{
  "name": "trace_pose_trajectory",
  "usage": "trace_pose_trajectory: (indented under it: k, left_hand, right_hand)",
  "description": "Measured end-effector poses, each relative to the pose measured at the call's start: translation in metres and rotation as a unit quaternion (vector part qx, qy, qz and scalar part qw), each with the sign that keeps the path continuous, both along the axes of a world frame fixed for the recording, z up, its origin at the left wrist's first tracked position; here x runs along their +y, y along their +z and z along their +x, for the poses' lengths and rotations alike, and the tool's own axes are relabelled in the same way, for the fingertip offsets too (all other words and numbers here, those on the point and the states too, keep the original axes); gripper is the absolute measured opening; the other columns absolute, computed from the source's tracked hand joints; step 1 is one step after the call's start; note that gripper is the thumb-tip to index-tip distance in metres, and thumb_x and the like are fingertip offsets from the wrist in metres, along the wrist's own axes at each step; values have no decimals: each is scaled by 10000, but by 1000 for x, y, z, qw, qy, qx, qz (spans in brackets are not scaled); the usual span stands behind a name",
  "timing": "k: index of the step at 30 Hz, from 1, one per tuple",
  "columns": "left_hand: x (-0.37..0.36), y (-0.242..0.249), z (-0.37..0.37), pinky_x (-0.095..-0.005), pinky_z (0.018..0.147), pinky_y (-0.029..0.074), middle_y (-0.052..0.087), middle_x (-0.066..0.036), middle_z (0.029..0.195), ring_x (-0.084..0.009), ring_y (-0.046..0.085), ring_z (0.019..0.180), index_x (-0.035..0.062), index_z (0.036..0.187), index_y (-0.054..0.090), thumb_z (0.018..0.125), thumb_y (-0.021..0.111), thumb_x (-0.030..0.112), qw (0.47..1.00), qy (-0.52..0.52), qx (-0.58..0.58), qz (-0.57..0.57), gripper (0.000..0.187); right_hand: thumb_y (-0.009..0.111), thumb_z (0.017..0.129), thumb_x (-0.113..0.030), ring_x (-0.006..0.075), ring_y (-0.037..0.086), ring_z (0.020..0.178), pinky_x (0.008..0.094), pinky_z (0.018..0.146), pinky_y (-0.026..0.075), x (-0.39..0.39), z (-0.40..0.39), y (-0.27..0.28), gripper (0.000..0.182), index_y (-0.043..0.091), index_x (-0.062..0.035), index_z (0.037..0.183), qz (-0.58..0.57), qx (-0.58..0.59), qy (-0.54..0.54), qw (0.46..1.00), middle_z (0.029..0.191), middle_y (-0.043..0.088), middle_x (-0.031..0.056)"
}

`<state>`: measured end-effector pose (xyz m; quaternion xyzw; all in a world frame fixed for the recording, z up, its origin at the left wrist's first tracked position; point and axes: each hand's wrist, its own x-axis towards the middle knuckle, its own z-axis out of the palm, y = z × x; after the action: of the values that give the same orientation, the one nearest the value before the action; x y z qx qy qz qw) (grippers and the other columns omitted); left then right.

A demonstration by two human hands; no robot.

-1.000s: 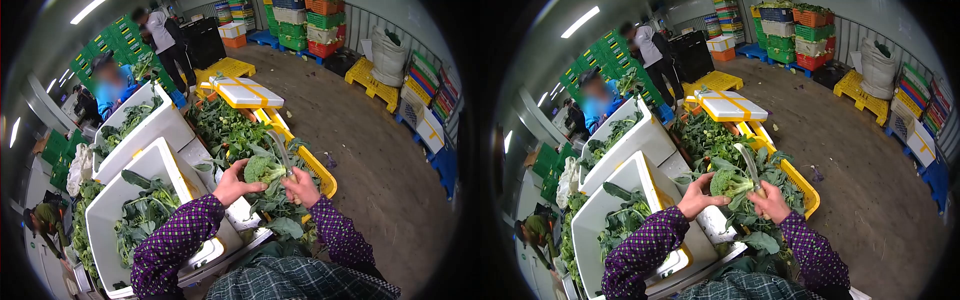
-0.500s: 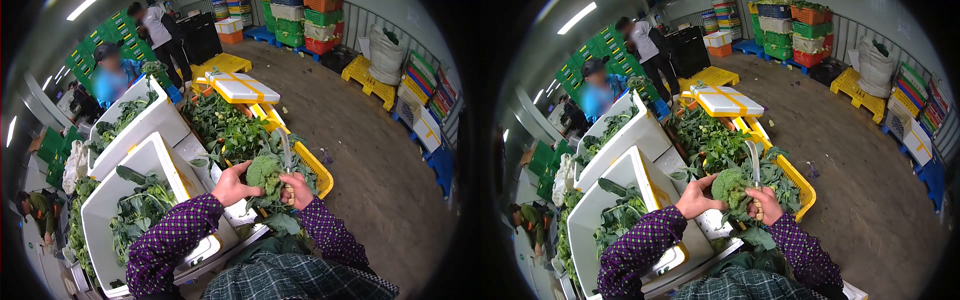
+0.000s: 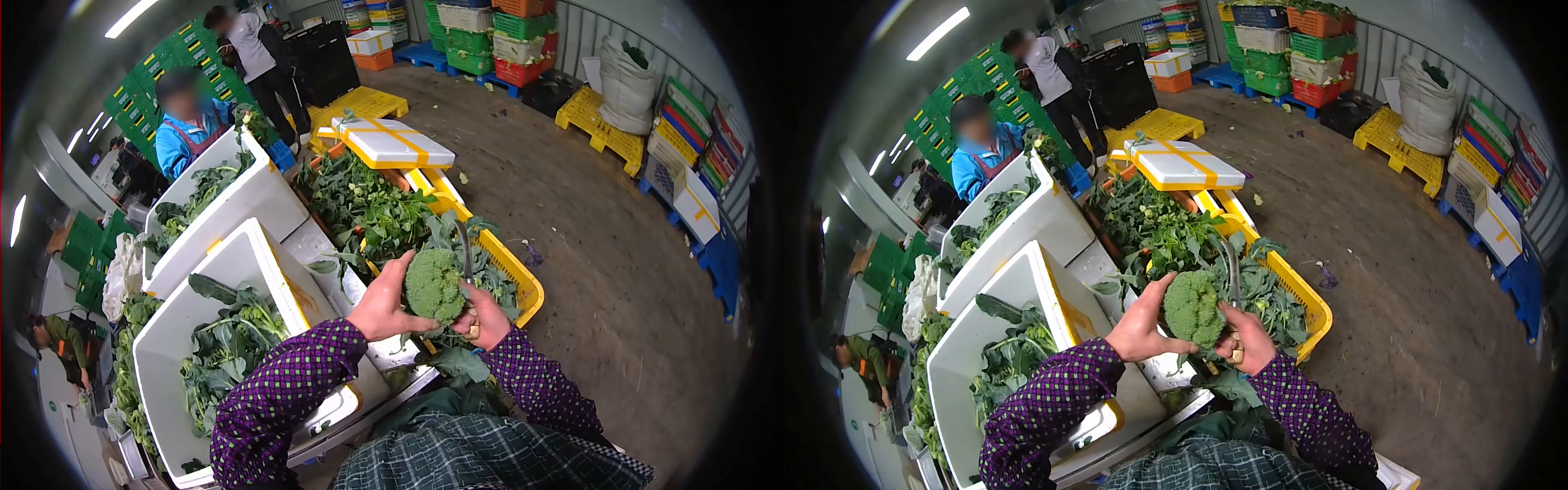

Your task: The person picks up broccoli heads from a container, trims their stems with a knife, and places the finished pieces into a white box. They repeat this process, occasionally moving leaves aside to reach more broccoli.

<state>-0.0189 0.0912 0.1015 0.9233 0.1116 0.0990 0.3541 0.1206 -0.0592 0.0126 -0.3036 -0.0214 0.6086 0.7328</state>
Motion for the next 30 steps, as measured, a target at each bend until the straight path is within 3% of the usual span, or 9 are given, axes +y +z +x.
trace_pose_trajectory:
  k: [3,5,6,9,10,15,23,29,30]
  left_hand:
    - [6,-9,3,-341,954,459,496,-129,1279,-211,536,1128,-20,1398,306,665,810,86,975,20,-66,-211,896]
    - [7,1,3,-335,931,473,527,-115,1236,-190,557,1087,-16,1371,359,670,783,31,911,66,-41,-405,821]
    - [7,0,1,-322,803,525,581,-110,1121,-174,607,956,-31,1255,459,753,698,48,908,92,-54,-405,561]
    - [22,-5,-3,-306,660,558,619,-110,1032,-192,649,802,-47,1238,459,805,680,150,810,116,-30,-574,524]
    - [11,2,1,-305,518,488,604,-97,901,-184,602,678,-32,1061,515,882,558,209,835,153,-52,-527,304]
    - [17,-3,1,-261,460,438,604,-80,828,-145,565,576,-35,1052,529,864,624,298,863,214,24,-458,394]
    - [8,9,1,-193,454,328,577,-43,787,-92,498,561,-45,1100,525,782,706,327,882,224,83,-406,522]
    - [14,-1,4,-231,411,314,527,-7,627,-76,424,453,-86,1000,569,708,740,218,920,226,75,-313,454]
    - [12,0,5,-250,422,402,582,-49,642,-105,514,472,-88,924,617,685,747,262,920,247,79,-295,443]
  right_hand:
    - [539,959,-312,63,414,405,234,402,363,-6,-6,27,256,564,-58,938,-39,-112,-15,993,643,565,18]
    - [551,955,-286,78,436,410,237,417,380,-11,-4,32,294,562,-14,1068,-56,-253,-21,965,695,608,58]
    - [558,952,-271,83,439,410,237,422,383,-14,-2,31,305,556,-9,1110,-68,-351,-34,933,706,617,67]
    - [609,911,-208,98,516,487,249,462,426,-24,7,21,306,572,-25,1153,-27,-609,-119,784,744,640,80]
    - [631,892,-183,104,553,525,255,481,446,-27,11,16,305,583,-35,1154,-2,-679,-155,717,758,647,83]
    - [709,794,-174,192,635,624,305,531,510,-50,22,17,307,619,-54,1062,-12,-860,-145,488,861,661,68]
    - [717,758,-199,260,624,607,356,520,503,-69,30,19,344,610,-80,1063,-76,-894,-81,433,828,639,72]
    - [704,750,-198,307,628,629,420,558,503,-65,33,-1,362,565,-100,1069,-156,-887,-54,432,792,632,97]
    - [682,774,-217,328,631,647,438,577,504,-63,33,-11,300,578,-85,1023,-181,-882,-31,435,766,639,109]
